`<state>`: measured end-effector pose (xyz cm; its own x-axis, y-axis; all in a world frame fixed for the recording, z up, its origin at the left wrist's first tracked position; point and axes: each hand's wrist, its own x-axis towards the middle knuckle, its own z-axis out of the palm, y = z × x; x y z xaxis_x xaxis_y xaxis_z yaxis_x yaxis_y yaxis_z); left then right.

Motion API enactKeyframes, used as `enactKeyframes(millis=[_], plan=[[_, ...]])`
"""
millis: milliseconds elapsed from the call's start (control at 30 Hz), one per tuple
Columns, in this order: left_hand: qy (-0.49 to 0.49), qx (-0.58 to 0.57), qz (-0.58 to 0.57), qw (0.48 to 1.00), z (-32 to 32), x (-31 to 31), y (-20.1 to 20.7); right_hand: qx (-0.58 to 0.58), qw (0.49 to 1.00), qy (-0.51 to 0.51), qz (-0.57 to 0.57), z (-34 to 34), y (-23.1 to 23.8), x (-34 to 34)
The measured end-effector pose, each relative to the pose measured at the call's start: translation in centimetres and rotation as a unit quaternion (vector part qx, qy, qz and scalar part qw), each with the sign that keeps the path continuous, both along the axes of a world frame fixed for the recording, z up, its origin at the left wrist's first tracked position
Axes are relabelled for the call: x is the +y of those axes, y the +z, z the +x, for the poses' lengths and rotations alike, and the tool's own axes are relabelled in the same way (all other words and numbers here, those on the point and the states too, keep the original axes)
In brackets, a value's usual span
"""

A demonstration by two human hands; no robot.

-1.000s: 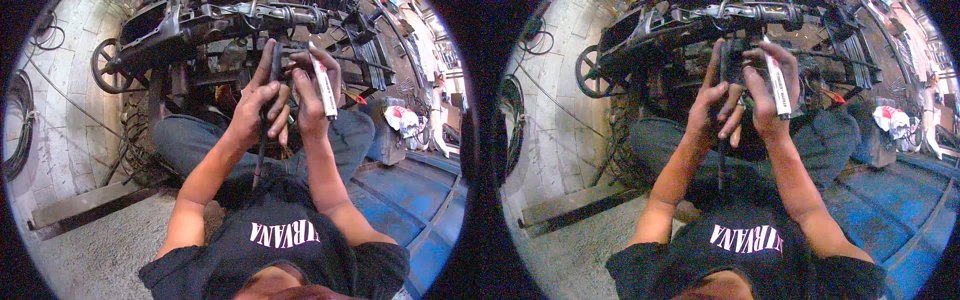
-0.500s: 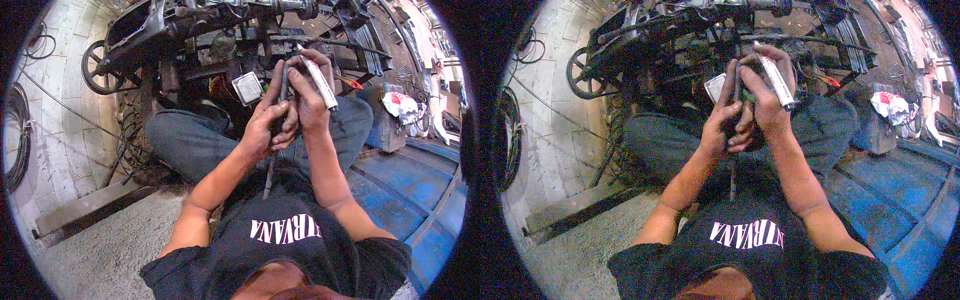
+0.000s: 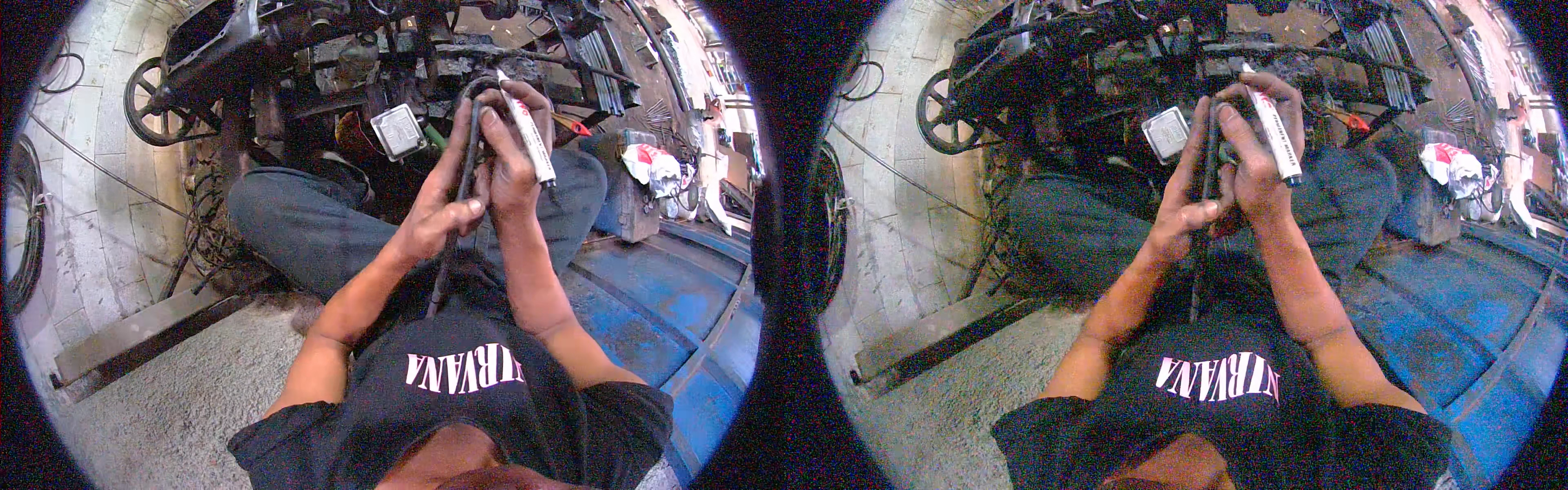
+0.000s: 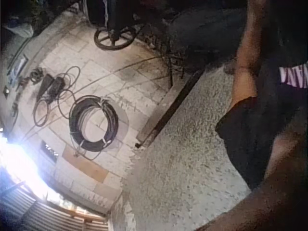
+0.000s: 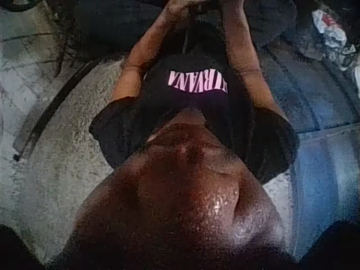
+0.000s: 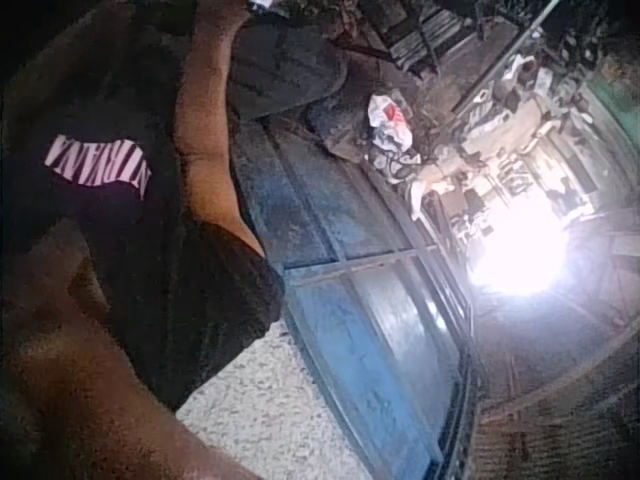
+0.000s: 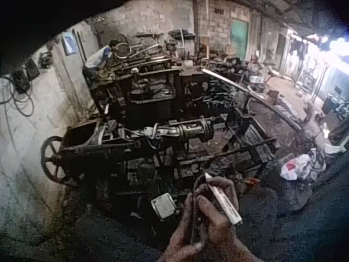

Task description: Marking metal rods with a white marker while using a manual bending or fabrication machine.

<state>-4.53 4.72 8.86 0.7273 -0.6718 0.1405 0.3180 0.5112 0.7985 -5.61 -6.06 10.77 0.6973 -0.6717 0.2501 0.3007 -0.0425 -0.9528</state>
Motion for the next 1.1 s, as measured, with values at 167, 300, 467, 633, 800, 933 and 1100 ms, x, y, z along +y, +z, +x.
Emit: enactKeyframes(millis=[167,300,467,633,800,933,1100], plan=[[-0.015,-0.118,0.065,0.991,0.7,0.4,-0.6,-0.010,1.000,-0.008,0.016,-0.2,0.0,0.0],[-0.027,-0.182,0.095,0.978,1.3,0.7,-0.8,-0.001,1.000,-0.016,-0.009,-0.2,0.1,0.1],[-0.012,-0.212,0.106,0.971,1.5,0.6,-1.3,0.011,0.999,-0.018,-0.029,-0.2,0.2,0.1],[0.004,-0.238,0.109,0.965,1.2,0.9,-1.9,-0.019,0.998,-0.041,-0.031,-0.8,-0.1,-0.2],[0.033,-0.191,0.120,0.974,0.9,1.2,-2.6,0.020,0.994,-0.034,-0.101,-2.6,-0.6,1.2],[0.035,-0.194,0.114,0.974,1.5,1.5,-3.2,0.081,0.995,0.001,-0.053,-2.5,-1.3,1.3],[0.064,-0.227,0.132,0.963,1.7,1.7,-3.6,0.045,0.993,-0.005,-0.113,-1.4,-2.5,1.9]])
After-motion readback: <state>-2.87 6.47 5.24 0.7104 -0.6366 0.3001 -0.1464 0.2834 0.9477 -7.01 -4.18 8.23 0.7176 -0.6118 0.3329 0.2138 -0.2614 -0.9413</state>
